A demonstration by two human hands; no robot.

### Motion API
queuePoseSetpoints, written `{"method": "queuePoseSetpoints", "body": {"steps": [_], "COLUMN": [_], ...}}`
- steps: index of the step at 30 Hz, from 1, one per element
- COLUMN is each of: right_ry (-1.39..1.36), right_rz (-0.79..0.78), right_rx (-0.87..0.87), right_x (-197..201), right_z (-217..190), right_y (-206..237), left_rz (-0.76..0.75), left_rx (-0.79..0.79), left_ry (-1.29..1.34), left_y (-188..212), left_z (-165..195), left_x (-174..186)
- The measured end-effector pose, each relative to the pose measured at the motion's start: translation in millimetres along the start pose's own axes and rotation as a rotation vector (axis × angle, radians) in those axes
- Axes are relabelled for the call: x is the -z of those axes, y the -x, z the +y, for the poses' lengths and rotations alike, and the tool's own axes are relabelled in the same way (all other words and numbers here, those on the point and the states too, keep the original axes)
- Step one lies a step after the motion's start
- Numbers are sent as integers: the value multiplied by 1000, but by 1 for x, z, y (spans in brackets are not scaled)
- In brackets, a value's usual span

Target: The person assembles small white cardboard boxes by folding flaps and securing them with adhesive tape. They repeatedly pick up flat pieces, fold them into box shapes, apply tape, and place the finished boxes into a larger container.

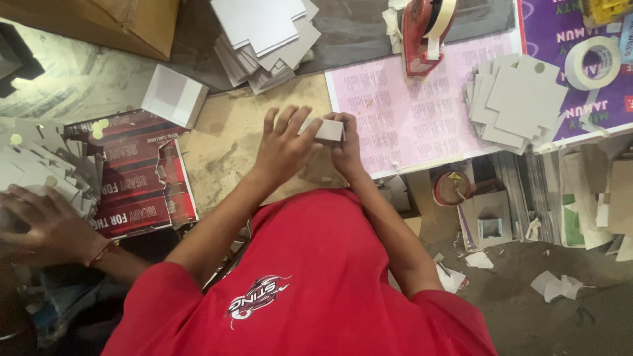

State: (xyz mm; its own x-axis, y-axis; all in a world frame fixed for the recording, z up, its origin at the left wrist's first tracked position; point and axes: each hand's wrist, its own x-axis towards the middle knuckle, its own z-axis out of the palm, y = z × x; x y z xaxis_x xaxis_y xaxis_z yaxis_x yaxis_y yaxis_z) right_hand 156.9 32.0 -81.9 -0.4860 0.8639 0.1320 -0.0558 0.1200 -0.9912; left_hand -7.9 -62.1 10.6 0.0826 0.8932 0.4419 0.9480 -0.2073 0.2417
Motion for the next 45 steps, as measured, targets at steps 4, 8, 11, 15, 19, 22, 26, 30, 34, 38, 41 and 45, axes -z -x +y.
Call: {"method": "queuePoseSetpoints", "body": {"steps": [4, 8, 11, 15, 19, 22, 26, 30, 34, 38, 41, 45], "right_ry": [140, 89, 197, 221, 390, 274, 303, 411, 254, 180, -124, -302], "right_rz": [7, 100, 122, 60, -154, -386, 41, 487, 393, 206, 242, 314], "right_rx": [82, 103, 51, 32, 40, -58, -79, -83, -276, -454, -625, -525], "right_x": [-8, -19, -22, -20, 3, 49, 106, 153, 172, 175, 174, 167], "right_z": [-4, -4, -2, -2, -22, -47, -59, -50, -53, -61, -65, -57], "right_y": [-3, -5, -2, -3, -7, -9, -24, -84, -136, -157, -161, -157], "left_rz": [-95, -154, -179, -221, -211, -162, -182, -308, -254, -141, -192, -187], "left_rx": [-67, -75, -67, -33, -20, -38, -10, 177, 362, 269, 38, -399], "left_ry": [-130, 25, 50, 75, 49, 76, 106, 164, -94, 70, 177, 51], "left_y": [-21, -25, -21, -19, -22, -20, -17, -20, -35, -81, -151, -269], "left_z": [-14, -21, -20, -16, -16, -17, -19, -22, -30, -33, -22, 3], "left_x": [-4, -16, -19, -15, -13, -15, -20, -24, -24, -26, -44, -89]}}
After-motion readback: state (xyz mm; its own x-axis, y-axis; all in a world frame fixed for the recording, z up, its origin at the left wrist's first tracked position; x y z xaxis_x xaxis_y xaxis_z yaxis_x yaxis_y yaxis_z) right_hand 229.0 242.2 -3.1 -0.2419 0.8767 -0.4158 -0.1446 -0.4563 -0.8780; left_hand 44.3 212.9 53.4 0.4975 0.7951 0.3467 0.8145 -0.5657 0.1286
